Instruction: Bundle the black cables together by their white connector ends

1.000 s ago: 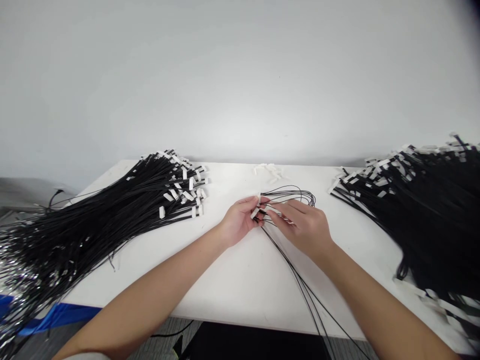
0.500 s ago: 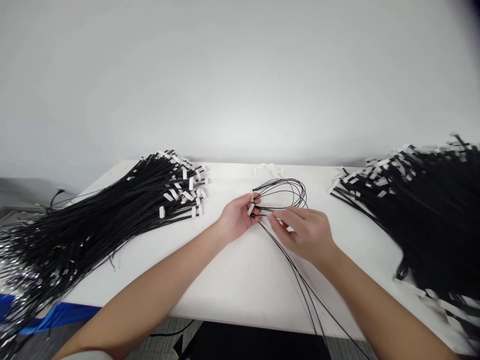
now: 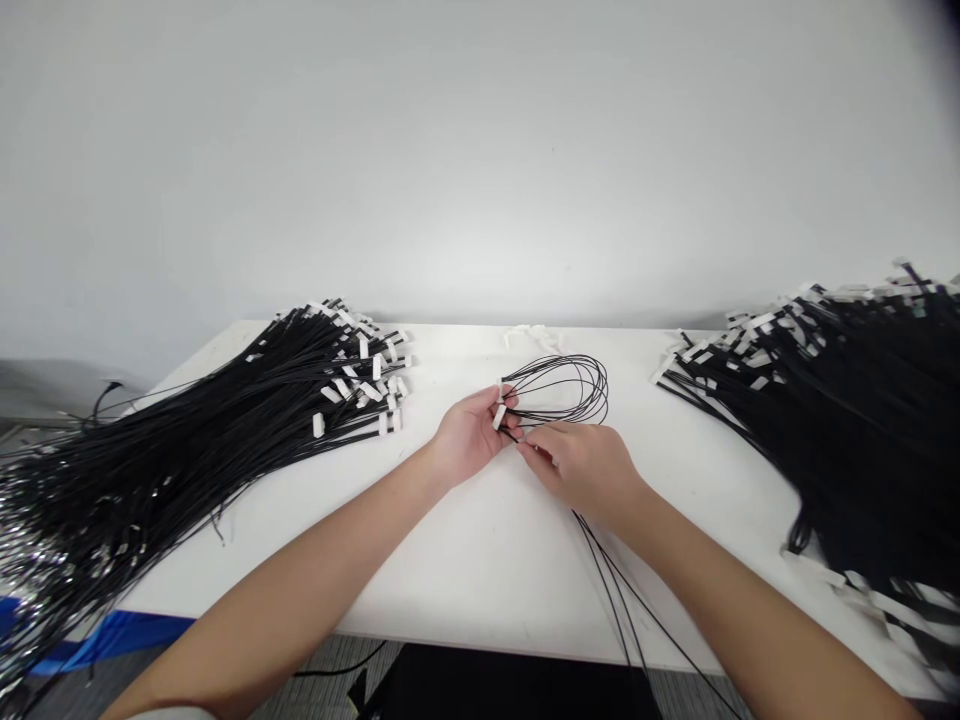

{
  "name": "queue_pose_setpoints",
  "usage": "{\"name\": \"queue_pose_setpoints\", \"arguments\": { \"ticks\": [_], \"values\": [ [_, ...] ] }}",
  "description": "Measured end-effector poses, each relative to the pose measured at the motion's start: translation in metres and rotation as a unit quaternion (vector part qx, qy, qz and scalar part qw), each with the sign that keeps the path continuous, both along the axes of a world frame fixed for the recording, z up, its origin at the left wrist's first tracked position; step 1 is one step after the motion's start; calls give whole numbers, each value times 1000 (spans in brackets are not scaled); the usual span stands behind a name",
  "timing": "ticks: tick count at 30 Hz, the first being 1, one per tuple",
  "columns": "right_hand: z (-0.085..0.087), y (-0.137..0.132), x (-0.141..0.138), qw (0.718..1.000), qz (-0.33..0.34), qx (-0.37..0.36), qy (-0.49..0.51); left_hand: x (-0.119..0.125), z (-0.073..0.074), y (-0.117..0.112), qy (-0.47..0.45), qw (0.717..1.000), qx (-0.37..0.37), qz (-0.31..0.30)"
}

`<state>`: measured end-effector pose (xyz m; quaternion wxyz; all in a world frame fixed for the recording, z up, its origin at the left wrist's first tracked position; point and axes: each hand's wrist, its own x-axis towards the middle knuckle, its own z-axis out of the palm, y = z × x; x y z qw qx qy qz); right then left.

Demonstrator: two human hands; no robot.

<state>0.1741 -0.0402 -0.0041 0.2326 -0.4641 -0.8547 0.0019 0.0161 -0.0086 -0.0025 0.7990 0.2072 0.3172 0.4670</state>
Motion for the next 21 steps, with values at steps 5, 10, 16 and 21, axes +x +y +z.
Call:
{"name": "queue_pose_setpoints", "arguments": {
  "ticks": [5,10,16,21],
  "values": [
    [-3,1,-1,1000,-15,3,-15,0,0,1,-3,1000,-15,5],
    [-1,1,-3,995,-38,-80,48,-2,-3,1,-8,1000,-10,-1],
    [17,5,1,821,62,-445,352,0,-3,-2,16,1000,-11,-3],
    [26,10,13,667,129,-540,498,0,-3,-1,9,1000,-3,-25]
  ]
}}
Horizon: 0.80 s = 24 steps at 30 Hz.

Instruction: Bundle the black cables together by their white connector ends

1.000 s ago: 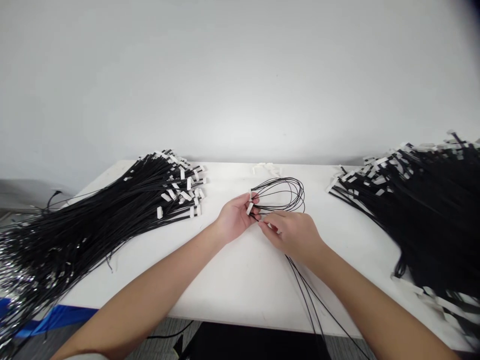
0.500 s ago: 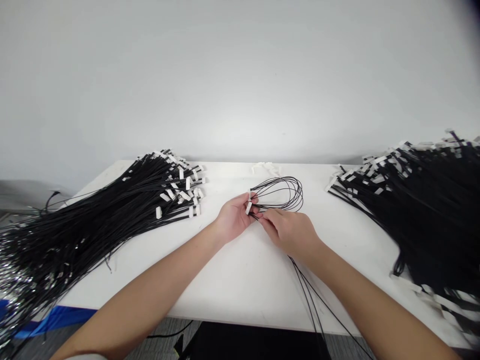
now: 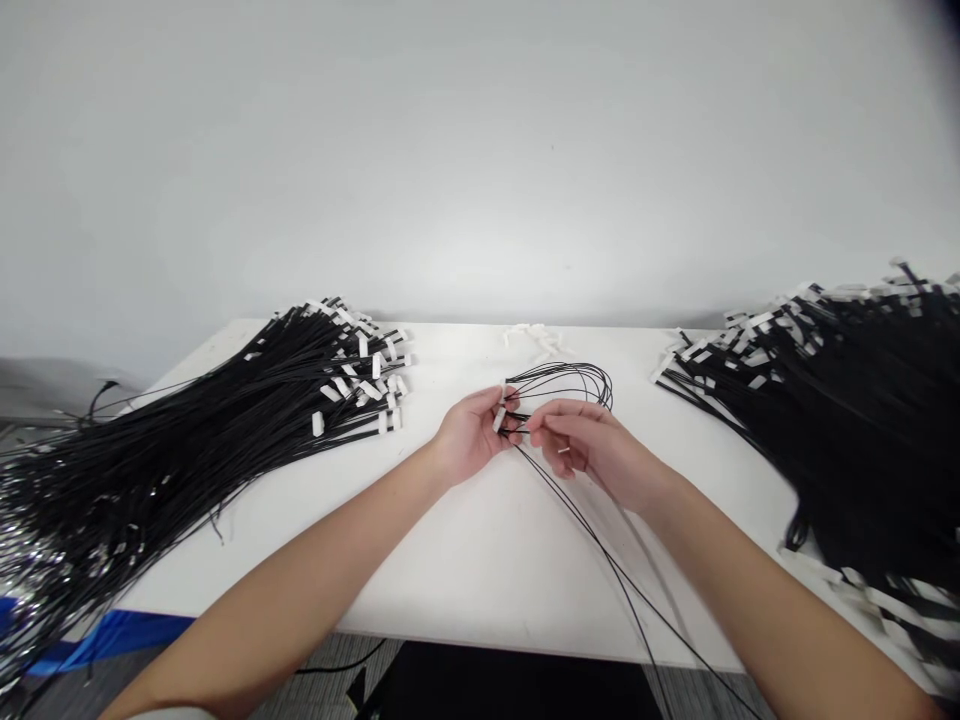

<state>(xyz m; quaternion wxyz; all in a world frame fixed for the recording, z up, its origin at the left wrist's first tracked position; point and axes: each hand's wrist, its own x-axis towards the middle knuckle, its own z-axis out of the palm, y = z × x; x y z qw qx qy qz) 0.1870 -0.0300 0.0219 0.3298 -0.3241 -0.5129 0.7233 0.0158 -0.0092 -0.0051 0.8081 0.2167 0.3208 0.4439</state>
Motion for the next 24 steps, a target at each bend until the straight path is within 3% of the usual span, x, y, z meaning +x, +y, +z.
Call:
{"name": "queue_pose_setpoints", "arguments": {
  "ticks": [3,6,10,14,16,18,21,24],
  "values": [
    [2,1,3,996,-58,12,68,0,0,1,-1,1000,-7,4],
    [2,2,1,982,-176,52,54,0,0,1,-2,1000,-8,13],
    [2,6,3,929,-356,81,56,-1,0,1,-1,1000,-15,17],
    [7,16,19,868,-469,138,95,-1,2,1,3,999,-25,19],
    [11,20,29,855,-481,167,102,-1,2,1,6,999,-25,21],
    [16,21,36,863,-460,182,103,-1,3,0,5,1000,-22,21],
    [19,15,35,908,-383,157,66,-1,3,1,8,1000,-24,19],
    [16,5,22,951,-278,134,-30,-2,2,1,13,999,-25,21]
  ]
}}
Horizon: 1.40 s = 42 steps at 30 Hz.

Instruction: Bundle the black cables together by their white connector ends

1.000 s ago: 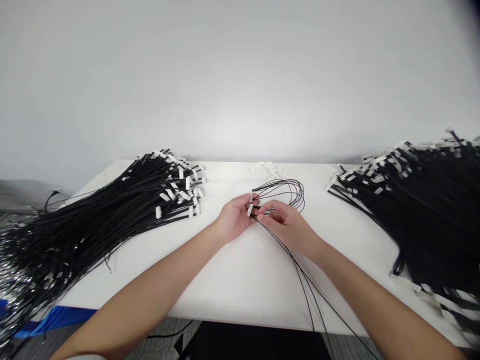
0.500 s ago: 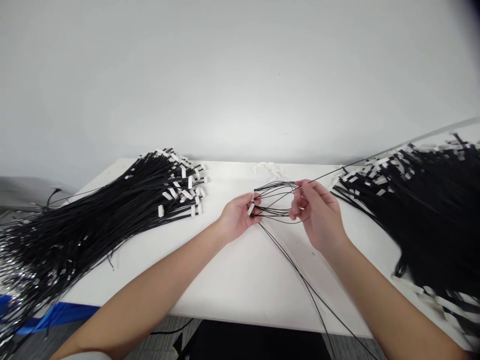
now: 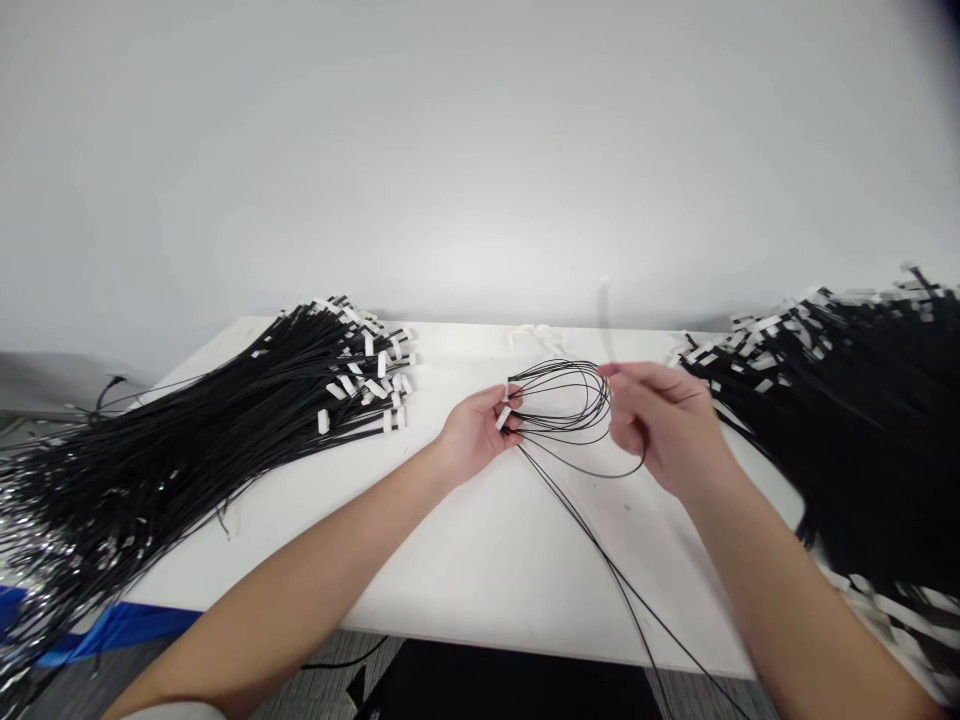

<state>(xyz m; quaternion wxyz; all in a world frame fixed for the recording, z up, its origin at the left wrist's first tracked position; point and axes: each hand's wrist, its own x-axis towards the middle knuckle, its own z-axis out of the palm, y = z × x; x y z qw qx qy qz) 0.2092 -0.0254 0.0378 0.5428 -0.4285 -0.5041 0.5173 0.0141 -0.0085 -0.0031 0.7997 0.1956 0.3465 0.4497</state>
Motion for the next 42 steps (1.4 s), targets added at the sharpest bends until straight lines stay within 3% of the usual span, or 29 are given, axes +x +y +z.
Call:
{"name": "queue_pose_setpoints", "arguments": {
  "ticks": [4,7,10,28,33,36,42],
  "values": [
    [-8,-9,-15,976,72,28,-203,-1,-1,0,-4,1000,3,-2],
    [-10,-10,-16,943,74,63,-317,0,-1,0,-8,1000,-2,2],
    [-9,-9,-12,923,64,85,-371,0,-1,0,-7,1000,-10,7],
    [-9,-10,-10,893,38,104,-435,0,1,0,11,1000,-9,12],
    [-13,-8,-10,877,26,153,-454,1,1,0,14,1000,-10,13],
    [-18,-6,-9,853,-4,240,-463,1,1,1,15,1000,-9,14],
    [-25,-3,-5,762,-67,402,-504,0,-1,2,4,1000,-4,7]
  ]
}}
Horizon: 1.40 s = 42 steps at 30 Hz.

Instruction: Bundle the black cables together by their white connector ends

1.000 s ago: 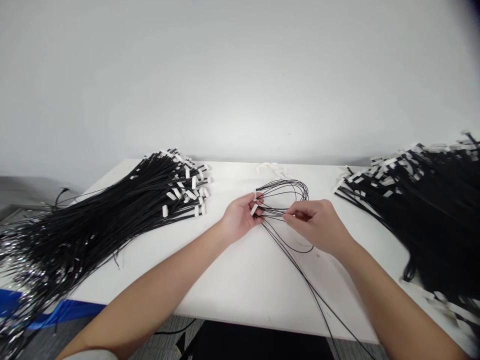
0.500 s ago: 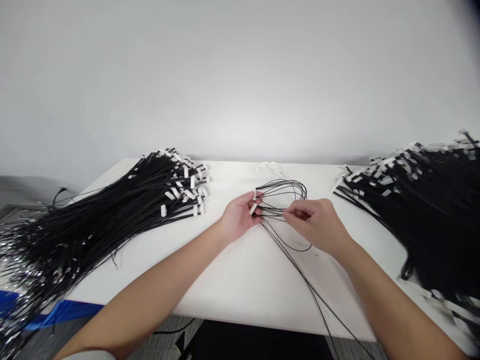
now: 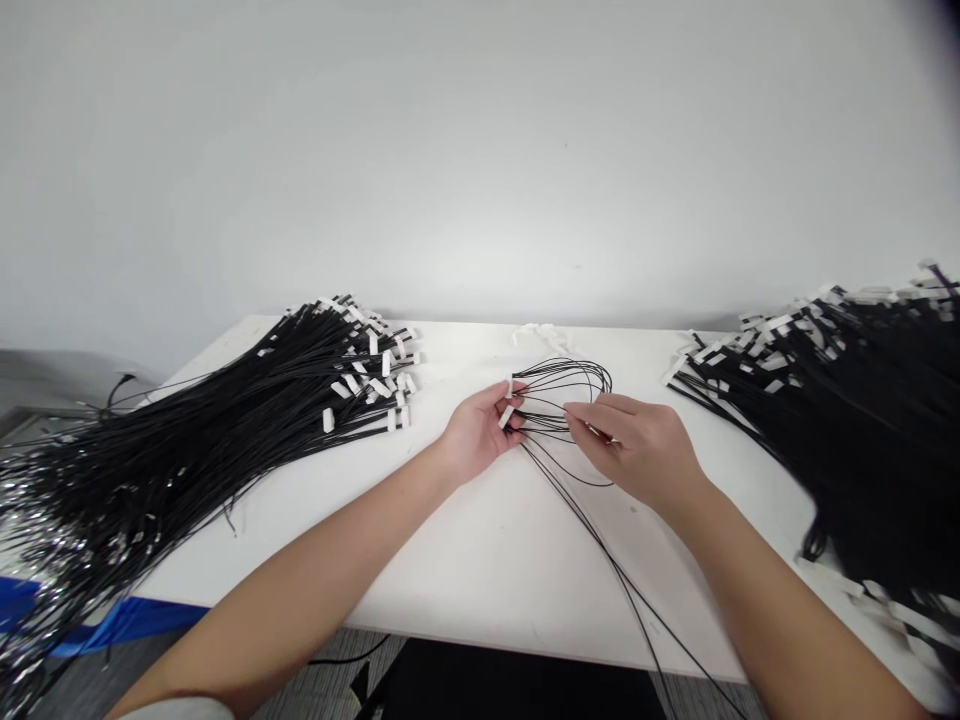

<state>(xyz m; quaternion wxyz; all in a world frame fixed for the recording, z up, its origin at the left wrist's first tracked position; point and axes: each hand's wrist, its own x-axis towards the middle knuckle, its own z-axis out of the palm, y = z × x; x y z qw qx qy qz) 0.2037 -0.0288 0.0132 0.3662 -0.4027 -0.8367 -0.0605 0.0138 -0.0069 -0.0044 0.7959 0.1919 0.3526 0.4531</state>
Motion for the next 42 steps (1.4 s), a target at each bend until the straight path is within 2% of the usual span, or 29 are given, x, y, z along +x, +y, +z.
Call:
{"name": "queue_pose_setpoints", "arguments": {
  "ticks": [5,15,28,42],
  "values": [
    [2,-2,0,996,24,57,-59,1,0,0,-1,1000,-2,3],
    [3,-2,-1,993,38,79,-74,1,1,-1,11,1000,6,0],
    [-1,2,1,991,-34,116,-56,1,0,-3,12,999,31,-33],
    [-8,0,-16,990,-23,130,-53,2,4,-8,64,991,79,-89]
  ]
}}
